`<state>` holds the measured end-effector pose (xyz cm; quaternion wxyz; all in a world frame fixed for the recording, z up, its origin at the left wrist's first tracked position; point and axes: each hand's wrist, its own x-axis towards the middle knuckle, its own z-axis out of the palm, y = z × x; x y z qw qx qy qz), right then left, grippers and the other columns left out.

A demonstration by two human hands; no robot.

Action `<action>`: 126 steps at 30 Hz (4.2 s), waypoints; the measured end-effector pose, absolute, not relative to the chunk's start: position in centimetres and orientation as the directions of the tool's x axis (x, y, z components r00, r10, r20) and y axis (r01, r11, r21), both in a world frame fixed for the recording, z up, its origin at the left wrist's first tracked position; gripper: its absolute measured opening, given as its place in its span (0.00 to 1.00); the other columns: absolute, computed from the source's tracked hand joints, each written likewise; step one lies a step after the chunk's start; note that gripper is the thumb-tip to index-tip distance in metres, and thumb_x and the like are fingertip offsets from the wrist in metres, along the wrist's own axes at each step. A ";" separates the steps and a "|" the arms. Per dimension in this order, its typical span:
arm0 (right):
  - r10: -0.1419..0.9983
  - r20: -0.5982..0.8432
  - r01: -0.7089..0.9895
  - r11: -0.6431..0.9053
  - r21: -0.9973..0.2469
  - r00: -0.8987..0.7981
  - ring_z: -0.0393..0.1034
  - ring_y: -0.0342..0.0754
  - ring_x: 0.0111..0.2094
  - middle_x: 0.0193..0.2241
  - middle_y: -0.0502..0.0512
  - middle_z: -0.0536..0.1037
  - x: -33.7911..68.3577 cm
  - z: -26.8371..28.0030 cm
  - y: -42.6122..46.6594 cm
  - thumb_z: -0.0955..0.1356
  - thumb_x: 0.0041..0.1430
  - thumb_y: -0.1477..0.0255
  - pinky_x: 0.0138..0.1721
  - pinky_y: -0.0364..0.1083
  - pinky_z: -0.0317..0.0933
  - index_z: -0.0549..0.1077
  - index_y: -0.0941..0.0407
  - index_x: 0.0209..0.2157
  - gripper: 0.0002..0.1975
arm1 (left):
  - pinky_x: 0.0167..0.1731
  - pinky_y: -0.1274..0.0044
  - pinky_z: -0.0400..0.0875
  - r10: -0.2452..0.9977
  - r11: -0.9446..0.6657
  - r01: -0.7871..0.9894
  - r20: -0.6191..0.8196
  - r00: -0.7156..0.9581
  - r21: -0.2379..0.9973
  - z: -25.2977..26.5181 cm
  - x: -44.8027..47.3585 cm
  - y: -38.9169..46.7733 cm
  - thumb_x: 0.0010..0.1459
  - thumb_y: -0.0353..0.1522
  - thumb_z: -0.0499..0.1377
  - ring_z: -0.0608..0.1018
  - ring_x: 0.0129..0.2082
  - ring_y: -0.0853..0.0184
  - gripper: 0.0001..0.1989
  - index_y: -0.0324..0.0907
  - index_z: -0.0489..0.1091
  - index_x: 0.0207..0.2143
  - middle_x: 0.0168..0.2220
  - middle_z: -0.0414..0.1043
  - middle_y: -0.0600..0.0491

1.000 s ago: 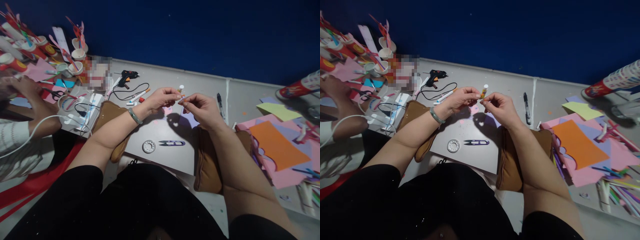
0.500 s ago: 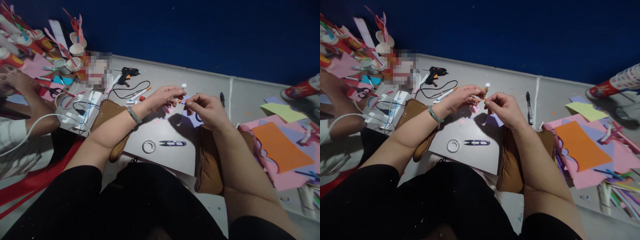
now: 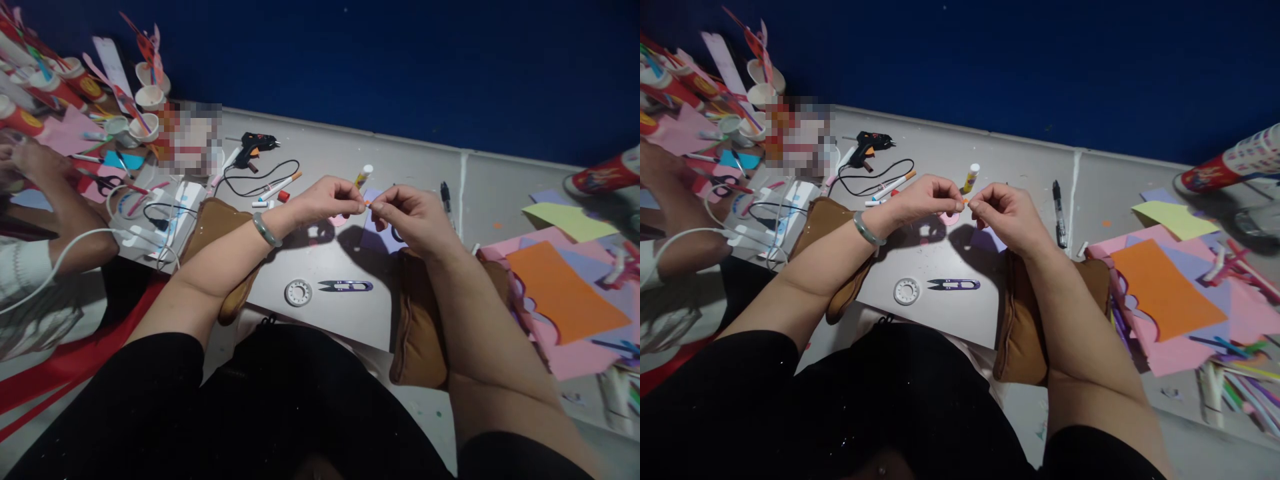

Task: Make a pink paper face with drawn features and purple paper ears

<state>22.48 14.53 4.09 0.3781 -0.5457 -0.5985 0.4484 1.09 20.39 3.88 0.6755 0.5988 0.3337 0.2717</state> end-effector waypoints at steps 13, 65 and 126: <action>0.981 -0.094 0.360 -0.027 -0.933 -0.170 0.70 0.45 0.25 0.21 0.48 0.76 22.5 3.6 15.0 0.79 0.61 0.71 0.33 0.48 0.70 0.78 0.51 0.28 0.10 | 0.33 0.79 0.68 0.759 0.013 0.132 -0.095 0.644 0.991 3.3 0.9 20.9 0.60 0.24 0.71 0.75 0.29 0.76 0.07 0.37 0.81 0.28 0.27 0.77 0.55; 0.927 0.070 0.865 -0.315 -0.391 0.369 0.74 0.56 0.29 0.25 0.57 0.79 25.9 11.4 13.2 0.73 0.58 0.69 0.36 0.56 0.65 0.77 0.49 0.35 0.02 | 0.31 0.79 0.61 0.968 0.228 -0.334 -0.176 0.180 0.915 4.8 0.5 22.2 0.67 0.25 0.70 0.69 0.26 0.78 0.13 0.42 0.74 0.30 0.23 0.68 0.62; 0.977 -0.024 0.386 0.060 -0.921 -0.210 0.68 0.48 0.29 0.26 0.49 0.77 20.0 2.3 13.4 0.80 0.56 0.50 0.35 0.49 0.64 0.73 0.50 0.31 0.21 | 0.43 0.80 0.76 0.915 0.400 -0.520 -0.290 0.282 0.755 6.8 1.3 18.5 0.69 0.31 0.69 0.83 0.37 0.74 0.08 0.43 0.77 0.35 0.33 0.80 0.58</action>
